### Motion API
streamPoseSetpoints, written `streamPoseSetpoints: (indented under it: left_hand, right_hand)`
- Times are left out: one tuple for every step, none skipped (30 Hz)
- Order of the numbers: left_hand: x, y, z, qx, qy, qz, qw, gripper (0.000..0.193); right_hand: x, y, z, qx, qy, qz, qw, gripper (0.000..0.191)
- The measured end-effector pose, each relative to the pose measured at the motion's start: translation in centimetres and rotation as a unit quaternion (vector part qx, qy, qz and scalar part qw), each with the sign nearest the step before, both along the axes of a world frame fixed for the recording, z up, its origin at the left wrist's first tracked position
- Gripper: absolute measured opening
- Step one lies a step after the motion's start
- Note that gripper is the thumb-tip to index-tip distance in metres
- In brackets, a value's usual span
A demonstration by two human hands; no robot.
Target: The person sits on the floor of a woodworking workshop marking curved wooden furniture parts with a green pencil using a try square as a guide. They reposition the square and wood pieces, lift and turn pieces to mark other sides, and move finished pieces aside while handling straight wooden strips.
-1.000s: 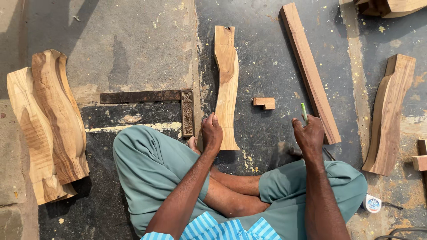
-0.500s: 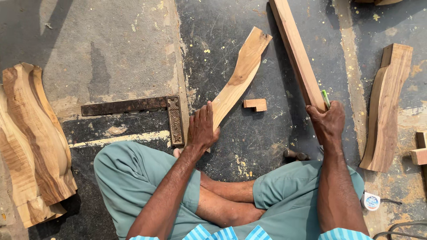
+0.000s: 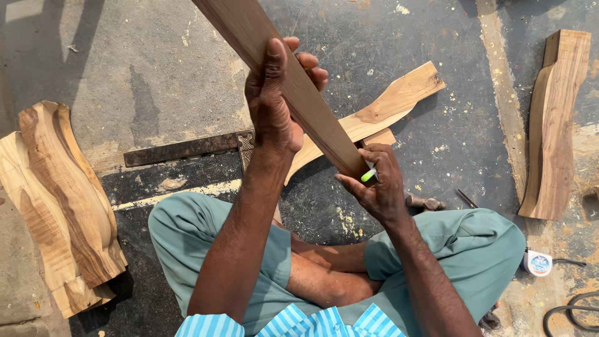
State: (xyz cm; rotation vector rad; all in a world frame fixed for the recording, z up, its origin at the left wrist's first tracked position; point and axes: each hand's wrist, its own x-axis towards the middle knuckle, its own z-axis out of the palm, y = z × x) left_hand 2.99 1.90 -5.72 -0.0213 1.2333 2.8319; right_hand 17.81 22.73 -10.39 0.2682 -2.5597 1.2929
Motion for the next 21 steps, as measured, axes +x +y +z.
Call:
streamPoseSetpoints:
  left_hand:
    - [0.4,-0.9,1.3,0.01,0.0,0.007,1.0,0.076]
    - [0.5,-2.5,2.6,0.015,0.006,0.015,1.0,0.069]
    - [0.4,-3.9,3.7,0.019,0.013,0.02,1.0,0.063]
    - [0.2,-4.6,4.5,0.019,-0.006,0.041,0.999,0.065]
    - [0.1,-5.4,5.0,0.02,-0.026,0.065,0.997,0.067]
    - [-0.2,-6.1,5.6,0.02,-0.044,0.09,0.995,0.069]
    - [-0.3,-6.5,6.0,0.024,-0.051,0.098,0.994,0.069]
    - [-0.4,-6.6,6.3,0.029,-0.058,0.107,0.992,0.07]
    - [-0.5,-6.7,6.6,0.032,-0.064,0.116,0.991,0.07]
    - [-0.3,-6.7,7.0,0.02,-0.053,0.121,0.991,0.071]
    - [0.0,-6.5,7.3,0.009,-0.045,0.123,0.991,0.072]
    - [0.4,-6.3,7.6,-0.001,-0.038,0.125,0.991,0.072]
    - [0.9,-6.1,8.0,-0.01,0.003,0.113,0.994,0.072]
    - [1.4,-6.0,8.3,-0.015,0.044,0.101,0.994,0.073]
    - [2.0,-5.7,8.5,-0.02,0.082,0.09,0.992,0.073]
    - [2.5,-5.3,8.6,-0.05,0.126,0.06,0.989,0.073]
    - [3.0,-5.0,8.6,-0.081,0.17,0.032,0.982,0.073]
    - [3.4,-4.7,8.5,-0.113,0.215,0.005,0.97,0.074]
    - [3.8,-4.0,8.2,-0.13,0.224,-0.012,0.966,0.07]
    - [4.2,-3.2,7.7,-0.147,0.233,-0.029,0.961,0.067]
    - [4.5,-2.7,7.3,-0.167,0.241,-0.043,0.955,0.064]
  right_hand:
    - [-0.4,0.2,0.1,-0.013,-0.017,0.061,0.998,0.057]
    - [-0.8,0.7,0.3,-0.059,-0.126,0.054,0.989,0.055]
    - [-1.0,1.8,0.7,-0.106,-0.233,0.047,0.966,0.054]
    - [-0.9,3.0,1.1,-0.148,-0.339,0.04,0.928,0.055]
    - [-0.5,3.5,1.2,-0.165,-0.35,0.05,0.921,0.057]
    - [-0.1,3.7,1.1,-0.182,-0.36,0.061,0.913,0.06]
    - [0.3,3.9,1.0,-0.196,-0.372,0.07,0.905,0.062]
    - [0.7,4.0,0.7,-0.189,-0.365,0.072,0.909,0.061]
    - [0.9,3.9,0.4,-0.183,-0.357,0.075,0.913,0.06]
    - [1.0,3.7,-0.1,-0.178,-0.351,0.076,0.916,0.06]
    - [1.0,3.5,-0.5,-0.147,-0.341,0.093,0.924,0.057]
    - [0.6,3.4,-1.0,-0.114,-0.332,0.108,0.93,0.056]
    - [0.1,3.3,-1.4,-0.078,-0.325,0.122,0.934,0.055]
    - [-0.8,2.8,-2.1,-0.009,-0.244,0.135,0.96,0.049]
    - [-1.9,2.1,-2.8,0.063,-0.164,0.148,0.973,0.045]
    - [-3.2,1.8,-3.5,0.059,-0.151,0.134,0.978,0.046]
    - [-4.4,1.4,-4.2,0.055,-0.138,0.124,0.981,0.048]
    - [-5.4,1.0,-4.8,0.053,-0.145,0.127,0.98,0.047]
    - [-6.4,0.7,-5.5,0.052,-0.149,0.131,0.979,0.046]
    - [-7.1,0.5,-6.0,0.05,-0.151,0.136,0.978,0.045]
    - [-7.4,0.2,-6.5,0.06,-0.155,0.139,0.976,0.046]
